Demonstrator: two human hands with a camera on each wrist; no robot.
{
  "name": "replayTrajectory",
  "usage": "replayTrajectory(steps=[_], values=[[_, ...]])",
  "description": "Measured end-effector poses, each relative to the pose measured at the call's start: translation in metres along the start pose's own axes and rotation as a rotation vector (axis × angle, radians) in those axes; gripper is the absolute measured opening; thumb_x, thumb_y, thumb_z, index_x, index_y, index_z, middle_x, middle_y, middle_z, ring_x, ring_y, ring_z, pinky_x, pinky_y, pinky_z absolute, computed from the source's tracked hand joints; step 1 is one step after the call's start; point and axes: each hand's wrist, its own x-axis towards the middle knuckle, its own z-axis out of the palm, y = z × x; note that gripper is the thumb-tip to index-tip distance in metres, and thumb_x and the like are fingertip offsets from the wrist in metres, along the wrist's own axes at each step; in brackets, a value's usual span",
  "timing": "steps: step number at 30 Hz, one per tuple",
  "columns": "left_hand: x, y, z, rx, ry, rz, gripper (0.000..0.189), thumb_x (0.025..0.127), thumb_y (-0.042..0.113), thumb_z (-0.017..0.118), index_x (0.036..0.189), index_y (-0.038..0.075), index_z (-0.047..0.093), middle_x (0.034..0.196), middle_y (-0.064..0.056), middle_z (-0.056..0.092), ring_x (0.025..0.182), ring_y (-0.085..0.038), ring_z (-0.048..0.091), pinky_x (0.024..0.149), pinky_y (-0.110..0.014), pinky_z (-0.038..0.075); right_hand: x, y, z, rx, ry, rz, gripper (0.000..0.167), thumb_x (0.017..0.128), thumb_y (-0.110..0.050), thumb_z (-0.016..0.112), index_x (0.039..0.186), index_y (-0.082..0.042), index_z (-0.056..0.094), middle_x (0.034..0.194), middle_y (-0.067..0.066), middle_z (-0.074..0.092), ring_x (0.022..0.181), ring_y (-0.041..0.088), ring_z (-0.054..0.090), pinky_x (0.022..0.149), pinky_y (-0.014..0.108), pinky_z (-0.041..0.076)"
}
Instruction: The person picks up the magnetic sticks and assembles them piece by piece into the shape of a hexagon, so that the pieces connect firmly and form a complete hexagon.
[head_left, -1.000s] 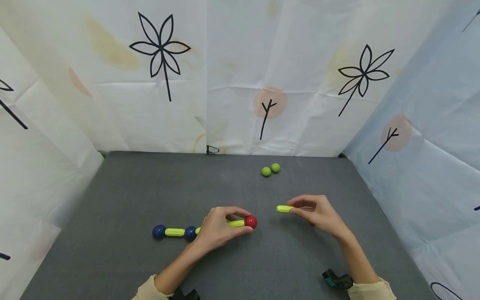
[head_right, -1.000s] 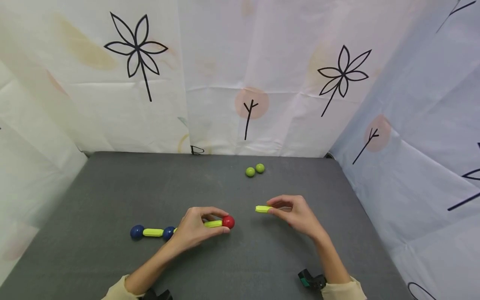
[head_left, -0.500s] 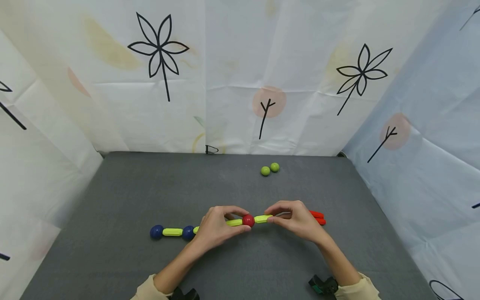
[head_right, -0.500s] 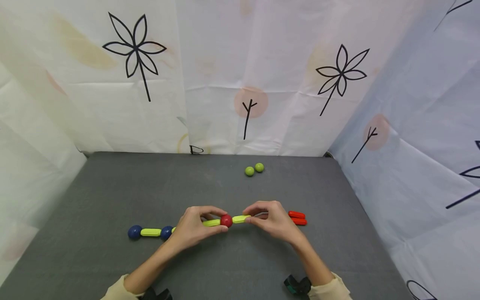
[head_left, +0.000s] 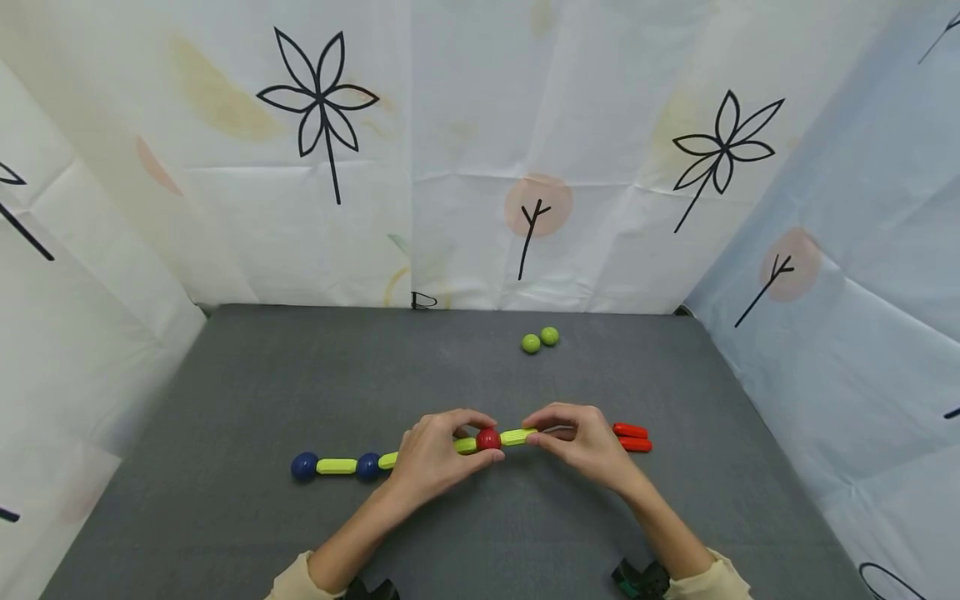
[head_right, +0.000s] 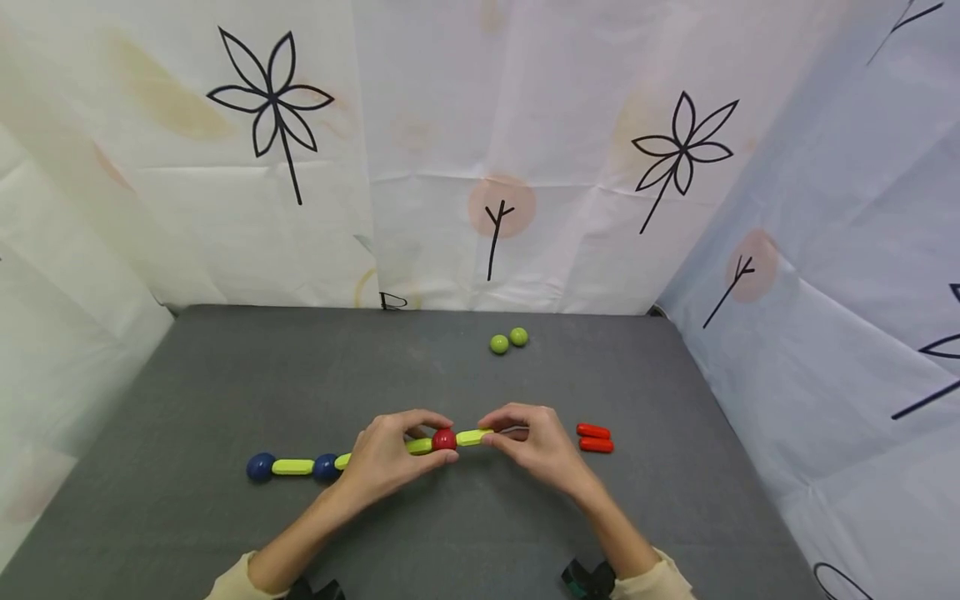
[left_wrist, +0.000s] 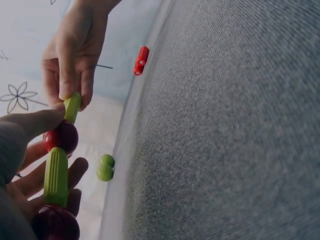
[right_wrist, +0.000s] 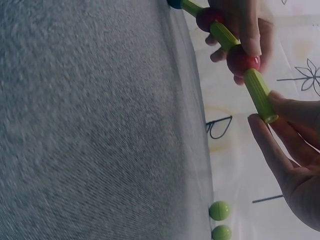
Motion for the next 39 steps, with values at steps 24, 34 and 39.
replayTrajectory(steps=[24,34,39], values=[[0.005,-0.005,0.001,-0.231,-0.083,0.012,0.016,0.090,0.018,0.090,0.104,0.019,0.083,0.095,0.006,0.081,0.075,-0.002,0.067,0.071,-0.021,0.058,0.014,-0.003,0.011,0.089,-0.062,0.016,0.027,0.098,-0.010,0.080,0.120,0.006,0.077,0.114,0.022,0.080,0.100,0.009,0.079,0.088,0.028,0.066],[0.006,-0.006,-0.001,-0.211,-0.091,-0.016,0.016,0.089,0.020,0.091,0.104,0.019,0.083,0.094,0.005,0.081,0.074,-0.002,0.066,0.070,-0.020,0.057,0.055,0.019,-0.010,-0.003,0.038,0.030,0.028,0.100,-0.011,0.078,0.126,-0.001,0.077,0.126,0.026,0.078,0.110,0.035,0.080,0.090,0.023,0.062],[0.005,-0.006,0.001,-0.211,-0.097,-0.027,0.016,0.090,0.020,0.091,0.104,0.020,0.083,0.093,0.007,0.080,0.073,-0.002,0.066,0.069,-0.020,0.057,0.080,0.035,-0.018,-0.023,0.122,0.105,0.035,0.101,-0.012,0.078,0.133,0.002,0.073,0.134,0.025,0.075,0.115,0.038,0.079,0.089,0.024,0.062]])
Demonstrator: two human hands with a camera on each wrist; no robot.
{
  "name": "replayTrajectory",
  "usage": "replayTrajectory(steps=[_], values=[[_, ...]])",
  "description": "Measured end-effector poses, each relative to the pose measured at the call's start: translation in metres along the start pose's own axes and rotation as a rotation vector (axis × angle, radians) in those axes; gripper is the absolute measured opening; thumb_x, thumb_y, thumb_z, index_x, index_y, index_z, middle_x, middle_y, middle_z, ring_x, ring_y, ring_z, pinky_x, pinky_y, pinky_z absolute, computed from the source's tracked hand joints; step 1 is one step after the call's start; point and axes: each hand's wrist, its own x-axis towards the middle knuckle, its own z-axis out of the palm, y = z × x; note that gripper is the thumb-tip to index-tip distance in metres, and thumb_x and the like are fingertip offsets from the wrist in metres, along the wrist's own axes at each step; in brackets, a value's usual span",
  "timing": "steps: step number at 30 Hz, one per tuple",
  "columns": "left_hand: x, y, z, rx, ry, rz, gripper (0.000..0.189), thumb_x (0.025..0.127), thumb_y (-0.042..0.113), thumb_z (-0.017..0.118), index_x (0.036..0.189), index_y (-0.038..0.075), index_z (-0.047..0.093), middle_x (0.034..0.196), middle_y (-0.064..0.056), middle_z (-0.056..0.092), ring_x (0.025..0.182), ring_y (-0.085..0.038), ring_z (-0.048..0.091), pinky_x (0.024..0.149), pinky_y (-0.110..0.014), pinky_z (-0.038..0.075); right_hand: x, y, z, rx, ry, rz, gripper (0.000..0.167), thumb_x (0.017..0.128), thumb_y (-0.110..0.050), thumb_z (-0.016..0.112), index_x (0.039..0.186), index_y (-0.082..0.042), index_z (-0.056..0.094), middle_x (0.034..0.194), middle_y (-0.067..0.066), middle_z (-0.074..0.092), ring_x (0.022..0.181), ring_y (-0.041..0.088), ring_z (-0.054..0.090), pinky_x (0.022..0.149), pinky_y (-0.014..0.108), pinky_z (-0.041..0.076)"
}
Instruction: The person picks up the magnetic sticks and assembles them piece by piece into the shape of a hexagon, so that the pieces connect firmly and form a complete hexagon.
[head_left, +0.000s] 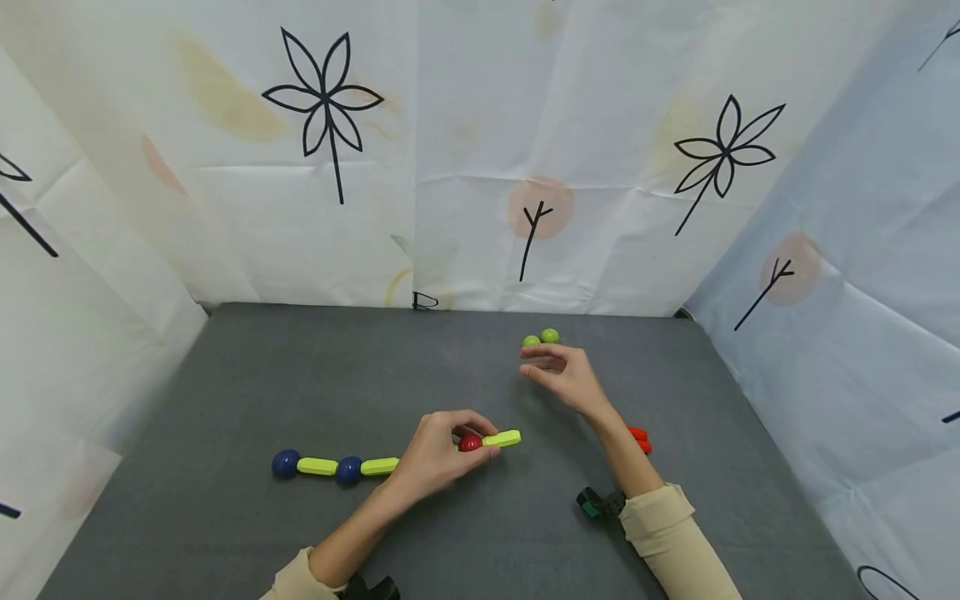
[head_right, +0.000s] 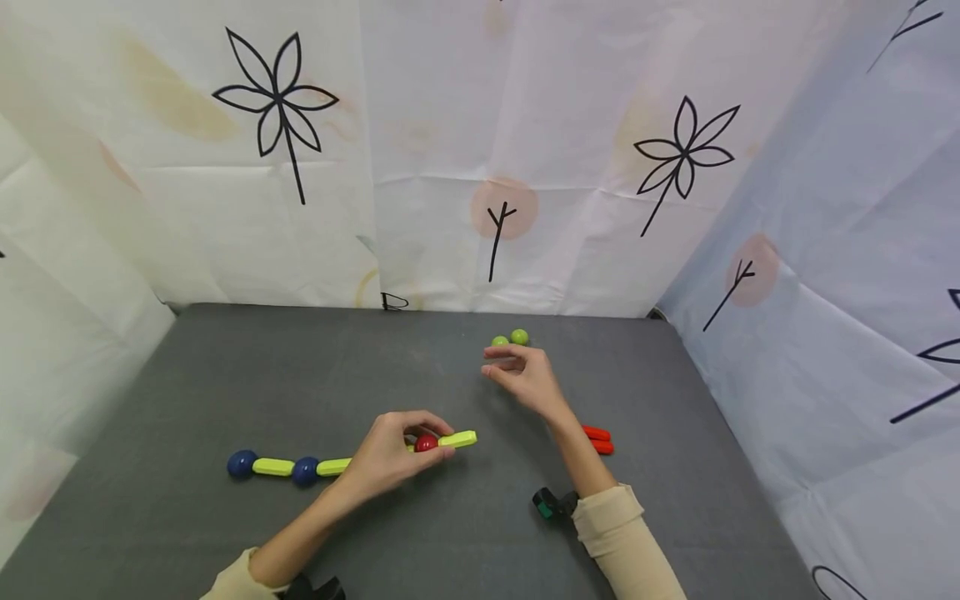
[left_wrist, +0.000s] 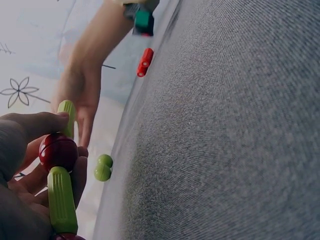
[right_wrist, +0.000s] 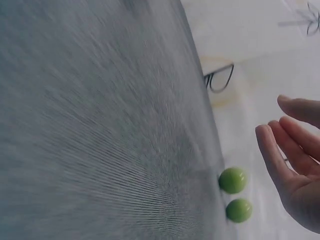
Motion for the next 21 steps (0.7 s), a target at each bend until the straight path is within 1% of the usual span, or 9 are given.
replayTrajectory(steps=[3,6,9,11,13,16,21], values=[[-0.001,0.000,0.000,-0.003,-0.001,0.000,0.016,0.090,0.020,0.091,0.104,0.020,0.083,0.093,0.007,0.080,0.073,-0.002,0.066,0.068,-0.020,0.056,0.015,0.009,-0.001,0.000,0.046,0.064,0.040,0.101,-0.014,0.078,0.138,0.001,0.070,0.139,0.023,0.073,0.113,0.036,0.079,0.087,0.026,0.061],[-0.001,0.000,0.000,-0.001,-0.005,0.000,0.016,0.090,0.021,0.091,0.104,0.020,0.083,0.094,0.006,0.080,0.074,-0.002,0.066,0.069,-0.020,0.056,0.026,0.021,-0.001,-0.007,0.100,0.117,0.045,0.101,-0.016,0.078,0.142,0.000,0.068,0.142,0.022,0.071,0.103,0.034,0.081,0.084,0.029,0.061],[-0.001,0.000,-0.001,-0.004,-0.013,-0.005,0.016,0.090,0.021,0.091,0.105,0.020,0.083,0.095,0.006,0.080,0.075,-0.002,0.067,0.070,-0.020,0.056,0.034,0.029,-0.002,-0.023,0.138,0.140,0.047,0.101,-0.015,0.078,0.144,0.000,0.066,0.144,0.022,0.070,0.094,0.037,0.080,0.081,0.036,0.063],[-0.001,0.000,-0.001,-0.008,-0.018,-0.011,0.016,0.090,0.021,0.090,0.105,0.021,0.083,0.095,0.007,0.080,0.076,-0.003,0.067,0.070,-0.020,0.056,0.037,0.033,-0.002,-0.027,0.144,0.150,0.047,0.100,-0.013,0.079,0.144,0.000,0.067,0.144,0.023,0.070,0.093,0.039,0.080,0.080,0.040,0.065],[-0.001,-0.001,-0.001,-0.014,-0.022,-0.016,0.016,0.090,0.022,0.090,0.105,0.021,0.083,0.096,0.007,0.080,0.076,-0.003,0.067,0.070,-0.020,0.056,0.039,0.034,-0.002,-0.033,0.141,0.154,0.047,0.100,-0.013,0.079,0.144,0.000,0.067,0.144,0.023,0.070,0.094,0.041,0.079,0.079,0.042,0.066],[-0.001,-0.001,-0.001,-0.022,-0.026,-0.019,0.016,0.091,0.022,0.090,0.106,0.021,0.083,0.097,0.006,0.080,0.076,-0.004,0.067,0.070,-0.020,0.056,0.040,0.036,-0.002,-0.052,0.139,0.158,0.047,0.100,-0.012,0.079,0.143,-0.001,0.067,0.143,0.023,0.069,0.093,0.041,0.079,0.077,0.041,0.066],[-0.001,-0.002,-0.001,-0.025,-0.025,-0.019,0.016,0.091,0.022,0.090,0.105,0.022,0.083,0.096,0.007,0.080,0.076,-0.003,0.067,0.070,-0.020,0.056,0.040,0.036,-0.002,-0.113,0.154,0.160,0.045,0.099,-0.013,0.081,0.141,-0.002,0.069,0.140,0.023,0.071,0.083,0.038,0.079,0.070,0.033,0.062]])
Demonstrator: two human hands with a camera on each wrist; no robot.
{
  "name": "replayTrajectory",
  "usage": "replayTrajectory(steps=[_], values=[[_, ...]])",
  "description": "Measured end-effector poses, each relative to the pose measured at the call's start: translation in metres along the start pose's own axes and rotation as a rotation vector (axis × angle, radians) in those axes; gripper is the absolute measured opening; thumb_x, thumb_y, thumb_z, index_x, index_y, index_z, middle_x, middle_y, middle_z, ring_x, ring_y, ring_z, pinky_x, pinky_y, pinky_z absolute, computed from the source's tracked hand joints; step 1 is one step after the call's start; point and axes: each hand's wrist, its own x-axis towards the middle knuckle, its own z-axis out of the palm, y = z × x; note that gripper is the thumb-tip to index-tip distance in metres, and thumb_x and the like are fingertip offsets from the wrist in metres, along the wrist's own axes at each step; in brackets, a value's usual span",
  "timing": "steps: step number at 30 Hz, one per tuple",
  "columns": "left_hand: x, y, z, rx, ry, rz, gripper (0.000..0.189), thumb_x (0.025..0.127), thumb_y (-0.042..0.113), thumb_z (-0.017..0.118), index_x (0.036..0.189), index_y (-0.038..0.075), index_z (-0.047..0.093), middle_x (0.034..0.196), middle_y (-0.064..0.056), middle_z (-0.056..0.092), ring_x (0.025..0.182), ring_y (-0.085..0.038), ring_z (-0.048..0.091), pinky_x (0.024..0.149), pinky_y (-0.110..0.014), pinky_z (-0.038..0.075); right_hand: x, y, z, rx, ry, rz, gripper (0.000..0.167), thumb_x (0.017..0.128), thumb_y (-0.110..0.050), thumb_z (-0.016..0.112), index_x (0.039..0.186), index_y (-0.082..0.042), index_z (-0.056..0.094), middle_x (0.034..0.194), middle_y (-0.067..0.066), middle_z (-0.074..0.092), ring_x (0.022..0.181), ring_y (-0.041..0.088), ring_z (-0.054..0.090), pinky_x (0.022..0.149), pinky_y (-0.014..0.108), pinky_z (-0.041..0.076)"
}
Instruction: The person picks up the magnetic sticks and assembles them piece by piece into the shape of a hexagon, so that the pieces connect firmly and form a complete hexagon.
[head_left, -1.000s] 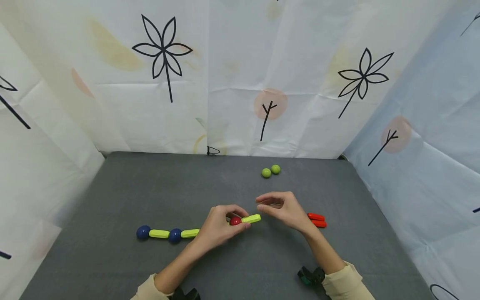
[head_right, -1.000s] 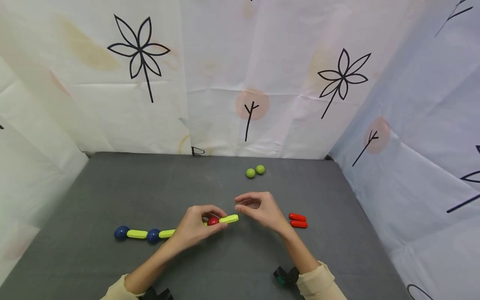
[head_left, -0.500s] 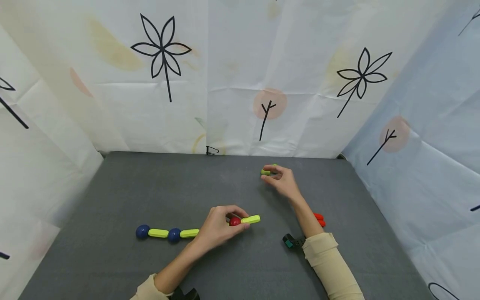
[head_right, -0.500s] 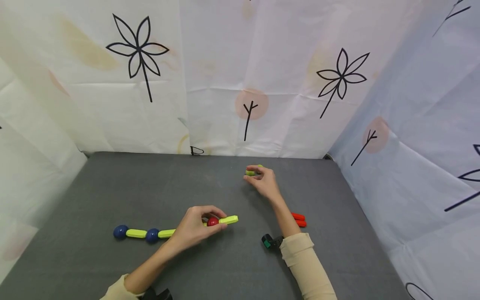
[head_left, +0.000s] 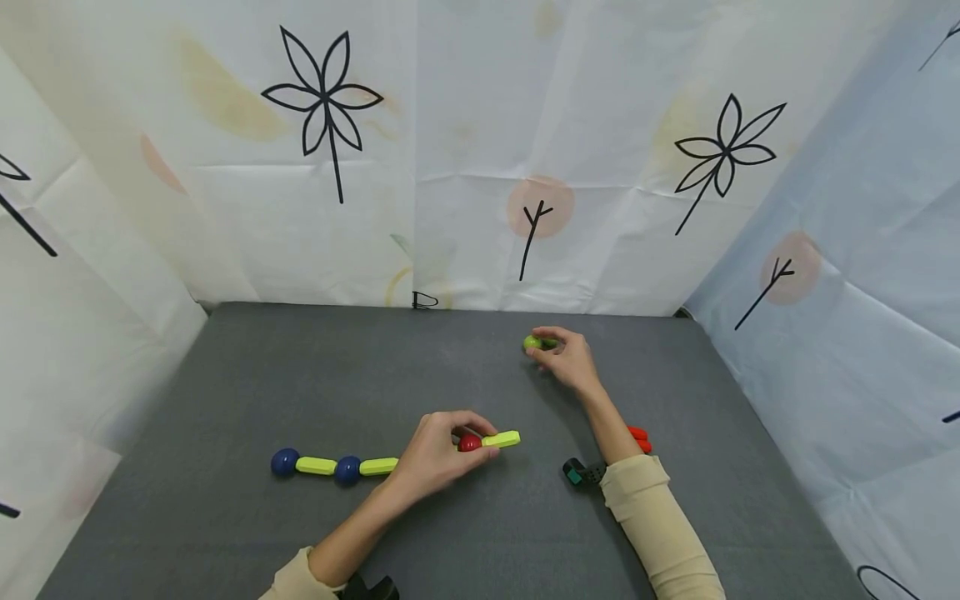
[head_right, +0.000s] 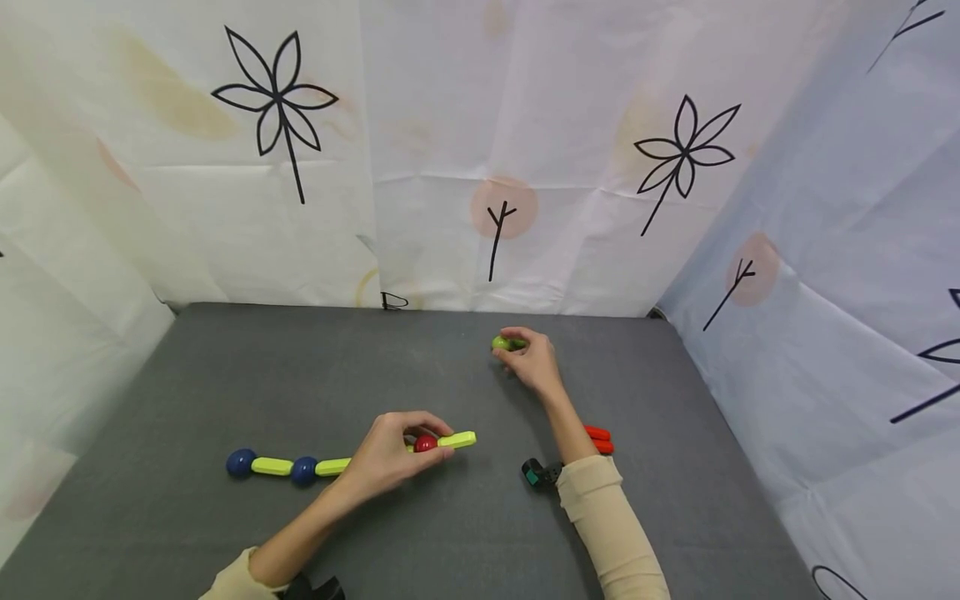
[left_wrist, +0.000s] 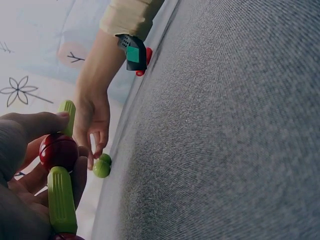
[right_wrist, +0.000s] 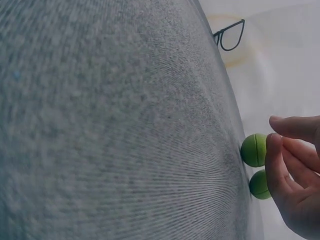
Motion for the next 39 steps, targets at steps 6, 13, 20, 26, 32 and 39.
replayTrajectory(steps=[6,13,20,26,32,39], values=[[0.000,0.000,0.001,0.012,0.004,0.005,0.016,0.091,0.022,0.090,0.105,0.022,0.083,0.096,0.008,0.080,0.077,-0.003,0.067,0.072,-0.020,0.056,-0.001,0.002,0.001,-0.044,-0.008,0.015,0.045,0.096,-0.012,0.084,0.137,0.000,0.070,0.138,0.023,0.073,0.074,0.019,0.079,0.067,0.025,0.058],[-0.001,0.000,0.001,0.010,0.001,0.005,0.016,0.091,0.022,0.089,0.105,0.022,0.083,0.096,0.009,0.079,0.079,-0.004,0.067,0.072,-0.020,0.056,-0.005,0.004,0.000,-0.031,-0.008,0.045,0.044,0.094,-0.007,0.084,0.136,0.001,0.072,0.139,0.026,0.072,0.071,0.010,0.076,0.066,0.024,0.058],[0.000,0.001,0.000,0.006,0.008,0.007,0.015,0.091,0.022,0.090,0.105,0.022,0.083,0.095,0.008,0.080,0.077,-0.003,0.067,0.071,-0.020,0.056,-0.011,0.001,-0.003,-0.036,0.009,0.012,0.037,0.094,-0.011,0.085,0.129,0.000,0.075,0.130,0.024,0.077,0.080,0.027,0.082,0.068,0.034,0.064],[0.000,0.000,0.000,0.007,0.014,0.011,0.015,0.091,0.022,0.090,0.104,0.022,0.083,0.095,0.008,0.080,0.076,-0.001,0.068,0.070,-0.020,0.057,-0.012,0.001,-0.002,-0.057,-0.054,0.031,0.039,0.095,-0.014,0.085,0.131,-0.001,0.075,0.129,0.026,0.077,0.074,0.023,0.081,0.069,0.033,0.064],[0.000,0.000,0.000,0.004,0.017,0.011,0.015,0.091,0.021,0.090,0.104,0.021,0.083,0.095,0.007,0.080,0.076,-0.002,0.068,0.069,-0.021,0.056,-0.014,-0.001,0.000,-0.053,-0.051,0.022,0.039,0.095,-0.014,0.086,0.129,-0.001,0.075,0.126,0.026,0.078,0.072,0.020,0.080,0.067,0.029,0.062],[0.001,0.000,-0.001,0.025,0.033,0.027,0.015,0.090,0.021,0.091,0.103,0.019,0.083,0.096,0.003,0.081,0.076,-0.002,0.066,0.070,-0.020,0.056,-0.032,-0.019,-0.011,0.056,-0.098,0.007,0.038,0.098,-0.017,0.082,0.132,-0.001,0.074,0.132,0.026,0.075,0.091,0.040,0.081,0.081,0.048,0.067]])
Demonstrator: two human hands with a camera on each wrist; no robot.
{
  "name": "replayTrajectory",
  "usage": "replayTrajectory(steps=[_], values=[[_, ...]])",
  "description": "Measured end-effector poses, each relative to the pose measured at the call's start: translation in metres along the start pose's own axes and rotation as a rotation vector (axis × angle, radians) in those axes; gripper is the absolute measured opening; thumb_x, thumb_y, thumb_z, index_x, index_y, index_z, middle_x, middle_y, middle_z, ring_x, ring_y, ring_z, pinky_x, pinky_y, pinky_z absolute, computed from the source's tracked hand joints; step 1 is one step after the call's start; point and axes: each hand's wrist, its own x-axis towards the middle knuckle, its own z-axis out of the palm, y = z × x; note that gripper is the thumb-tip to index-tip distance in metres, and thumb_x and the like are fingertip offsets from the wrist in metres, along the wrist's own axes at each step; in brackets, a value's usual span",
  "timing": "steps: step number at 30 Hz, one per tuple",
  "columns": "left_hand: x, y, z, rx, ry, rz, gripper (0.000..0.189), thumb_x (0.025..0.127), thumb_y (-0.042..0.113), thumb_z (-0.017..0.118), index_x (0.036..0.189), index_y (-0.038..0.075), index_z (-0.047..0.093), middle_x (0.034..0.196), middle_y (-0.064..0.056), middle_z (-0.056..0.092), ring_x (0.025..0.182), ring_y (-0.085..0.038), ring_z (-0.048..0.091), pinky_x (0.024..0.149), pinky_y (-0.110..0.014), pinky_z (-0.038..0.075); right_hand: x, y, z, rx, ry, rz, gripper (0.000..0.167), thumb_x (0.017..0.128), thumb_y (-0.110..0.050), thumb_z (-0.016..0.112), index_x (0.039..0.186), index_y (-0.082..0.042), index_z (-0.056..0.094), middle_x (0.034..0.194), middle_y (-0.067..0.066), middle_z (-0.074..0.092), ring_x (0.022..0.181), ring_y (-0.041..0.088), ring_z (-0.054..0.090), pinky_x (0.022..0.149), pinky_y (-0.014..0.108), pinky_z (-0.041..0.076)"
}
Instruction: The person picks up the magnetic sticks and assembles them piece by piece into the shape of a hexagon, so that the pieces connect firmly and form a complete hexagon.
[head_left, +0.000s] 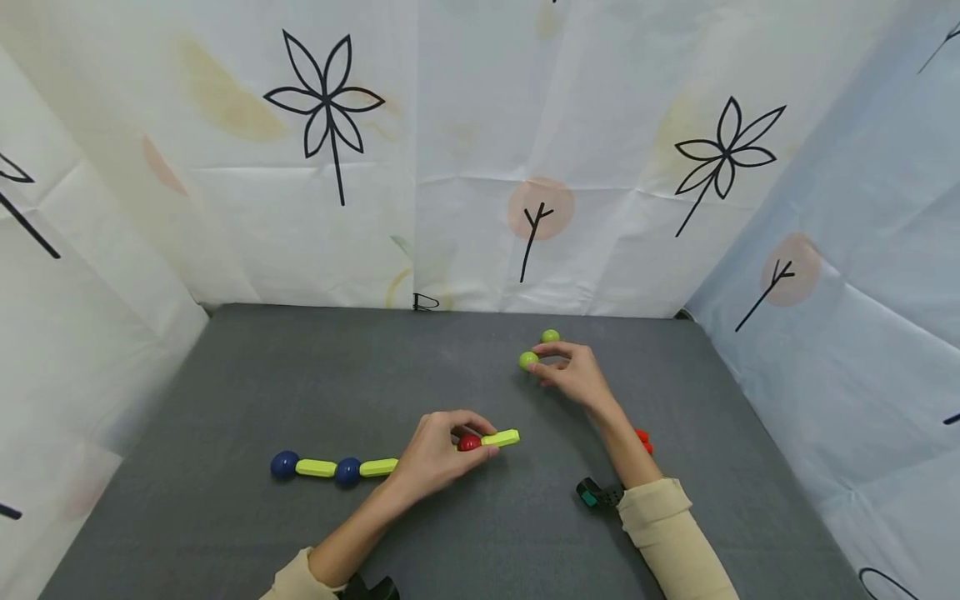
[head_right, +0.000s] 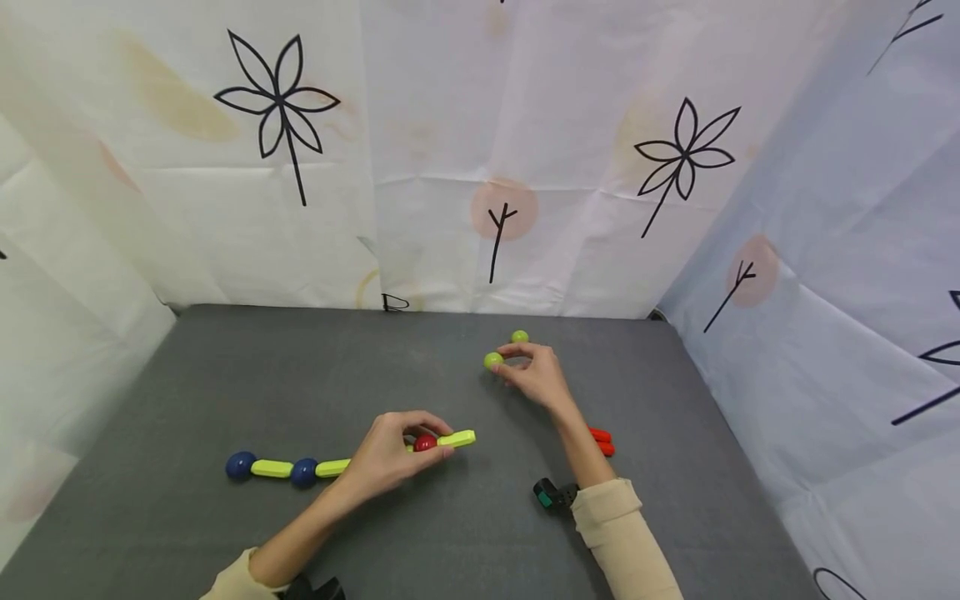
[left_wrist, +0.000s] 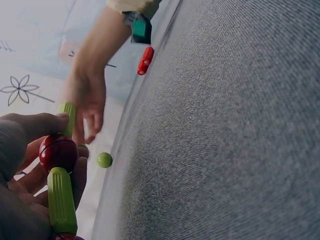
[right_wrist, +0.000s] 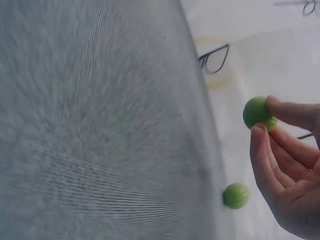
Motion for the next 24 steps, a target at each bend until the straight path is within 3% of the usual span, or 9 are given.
replayTrajectory(steps=[4,12,19,24], values=[[0.000,-0.001,-0.001,-0.006,-0.001,-0.004,0.016,0.090,0.021,0.091,0.104,0.018,0.084,0.098,0.003,0.082,0.078,-0.003,0.066,0.072,-0.020,0.056,-0.019,-0.013,-0.006,0.028,-0.061,-0.057,0.037,0.099,-0.017,0.081,0.132,-0.002,0.074,0.125,0.026,0.077,0.096,0.043,0.081,0.084,0.053,0.066],[0.001,0.000,-0.005,-0.005,0.014,-0.013,0.019,0.090,0.020,0.091,0.107,0.018,0.083,0.100,0.003,0.082,0.081,-0.006,0.067,0.077,-0.020,0.058,-0.057,-0.035,-0.014,0.056,-0.155,-0.129,0.033,0.098,-0.016,0.082,0.129,-0.006,0.075,0.110,0.020,0.083,0.093,0.019,0.083,0.084,0.038,0.065],[0.001,0.001,-0.006,-0.002,0.036,-0.026,0.020,0.089,0.020,0.092,0.107,0.020,0.083,0.101,0.006,0.081,0.083,-0.007,0.067,0.078,-0.020,0.058,-0.078,-0.036,-0.014,0.066,-0.234,-0.097,0.033,0.098,-0.018,0.082,0.129,-0.009,0.075,0.106,0.018,0.084,0.099,0.042,0.082,0.084,0.029,0.062],[0.001,0.000,-0.006,-0.007,0.044,-0.011,0.020,0.089,0.020,0.091,0.107,0.019,0.083,0.101,0.005,0.081,0.083,-0.006,0.067,0.079,-0.020,0.059,-0.085,-0.033,-0.010,0.089,-0.296,-0.115,0.034,0.098,-0.014,0.081,0.130,-0.005,0.074,0.106,0.021,0.083,0.097,0.046,0.081,0.082,0.029,0.062]])
